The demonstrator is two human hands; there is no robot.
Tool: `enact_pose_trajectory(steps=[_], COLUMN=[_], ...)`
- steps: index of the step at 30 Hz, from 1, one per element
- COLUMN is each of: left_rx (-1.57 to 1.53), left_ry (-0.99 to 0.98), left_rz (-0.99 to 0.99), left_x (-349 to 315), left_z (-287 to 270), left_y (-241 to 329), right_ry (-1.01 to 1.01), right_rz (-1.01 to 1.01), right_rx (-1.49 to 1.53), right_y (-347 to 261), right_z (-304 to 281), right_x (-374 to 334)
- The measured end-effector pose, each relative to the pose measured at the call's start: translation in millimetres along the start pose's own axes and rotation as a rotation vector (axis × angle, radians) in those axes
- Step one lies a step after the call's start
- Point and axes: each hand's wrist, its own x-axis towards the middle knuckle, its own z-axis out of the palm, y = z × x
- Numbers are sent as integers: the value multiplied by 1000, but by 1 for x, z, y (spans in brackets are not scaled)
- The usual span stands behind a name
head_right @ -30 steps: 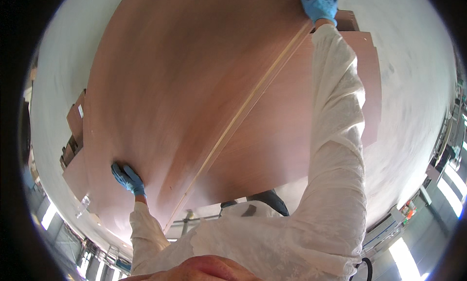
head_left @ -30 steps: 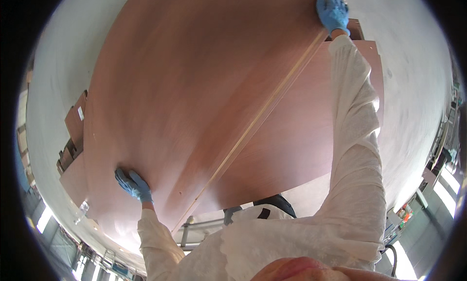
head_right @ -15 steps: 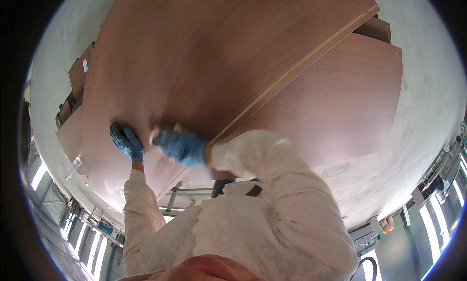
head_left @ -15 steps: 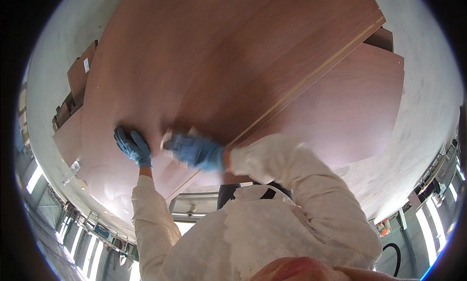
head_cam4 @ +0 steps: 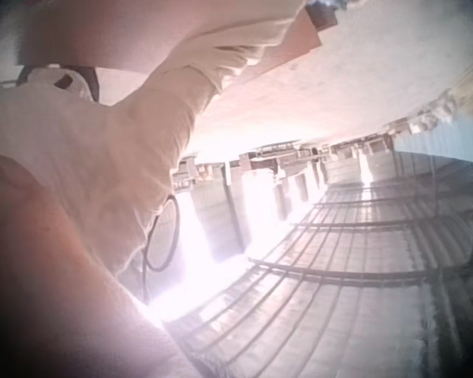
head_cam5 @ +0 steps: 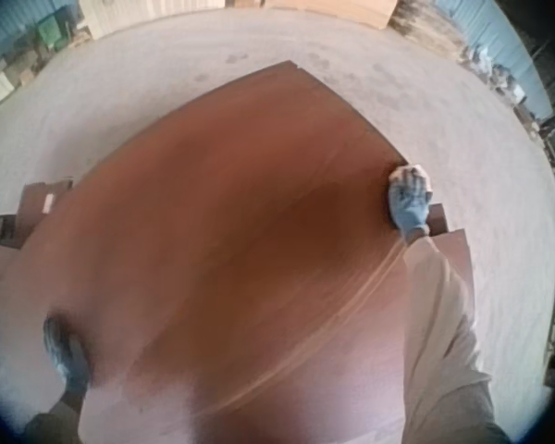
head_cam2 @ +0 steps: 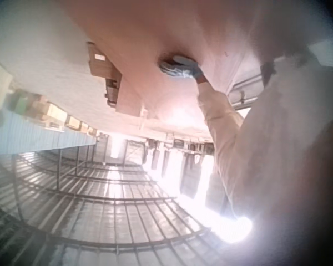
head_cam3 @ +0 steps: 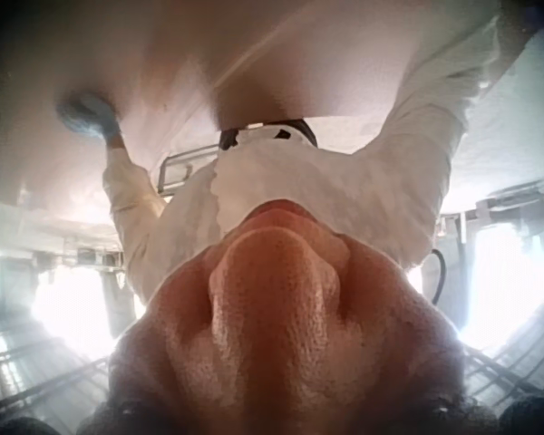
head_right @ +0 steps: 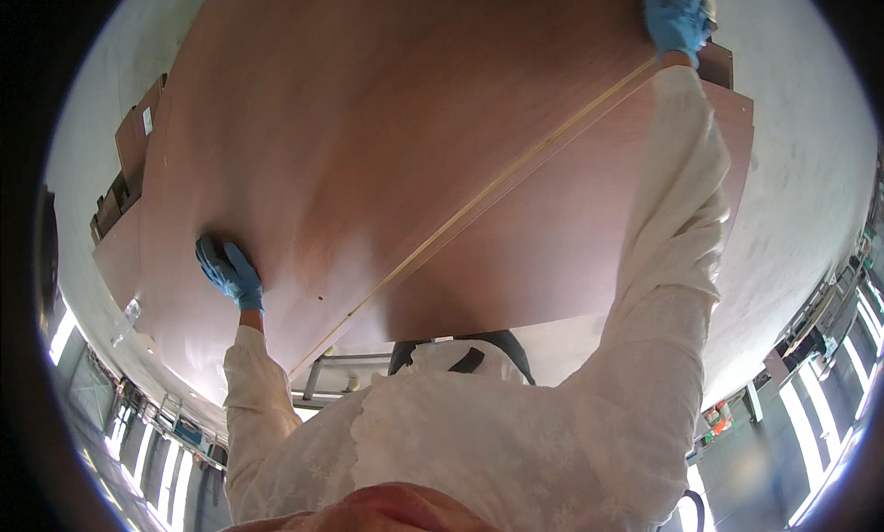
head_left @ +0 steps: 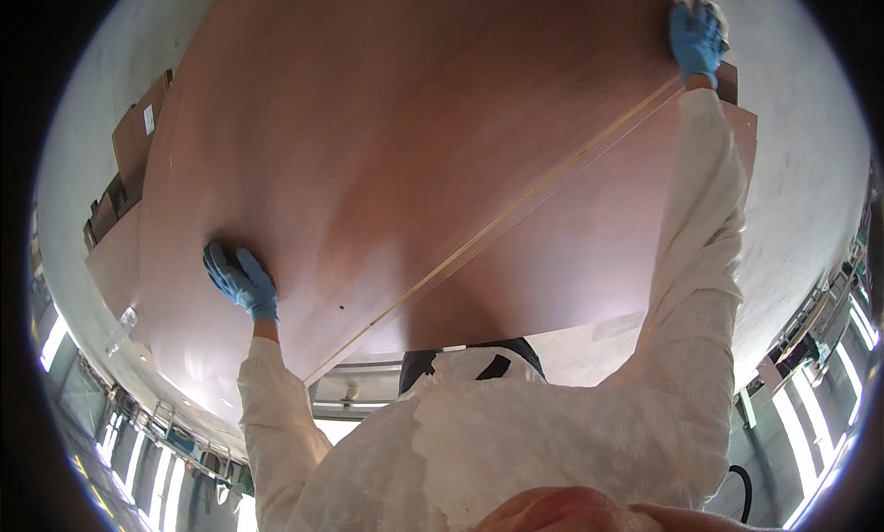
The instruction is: The person applies glue along the edge of a large brown wooden panel using a tube, then wipes the panel surface with a cloth. The person handles multiple panels, moving them and cleaning them in a workshop setting.
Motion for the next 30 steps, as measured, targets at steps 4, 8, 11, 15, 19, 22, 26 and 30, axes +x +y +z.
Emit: enact_pose_trajectory(steps=[4, 8, 11, 15, 19, 22, 26, 30], left_rx=[32, 22, -21, -103, 9, 56, 59, 73], left_ry=[-23, -19, -6, -38, -4, 21, 35, 64], left_rz=[-14, -23, 5, -109, -13, 44, 60, 38], left_x=[0, 4, 7, 6, -1, -3, -3, -2], left_z=[-1, -2, -3, 2, 5, 5, 3, 0], left_y=[4, 9, 12, 11, 6, 1, 0, 3], right_ry=[97, -44, 86, 148, 249, 81, -106, -212], right_rz=[-430, -424, -118, 129, -207, -279, -513, -820], right_rx=[243, 449, 54, -148, 218, 428, 717, 843], right_y=[-150, -194, -90, 3, -98, -239, -428, -520], right_z=[-55, -71, -28, 28, 19, -52, -178, -239], right_x=[-44, -45, 9, 58, 87, 38, -99, -222])
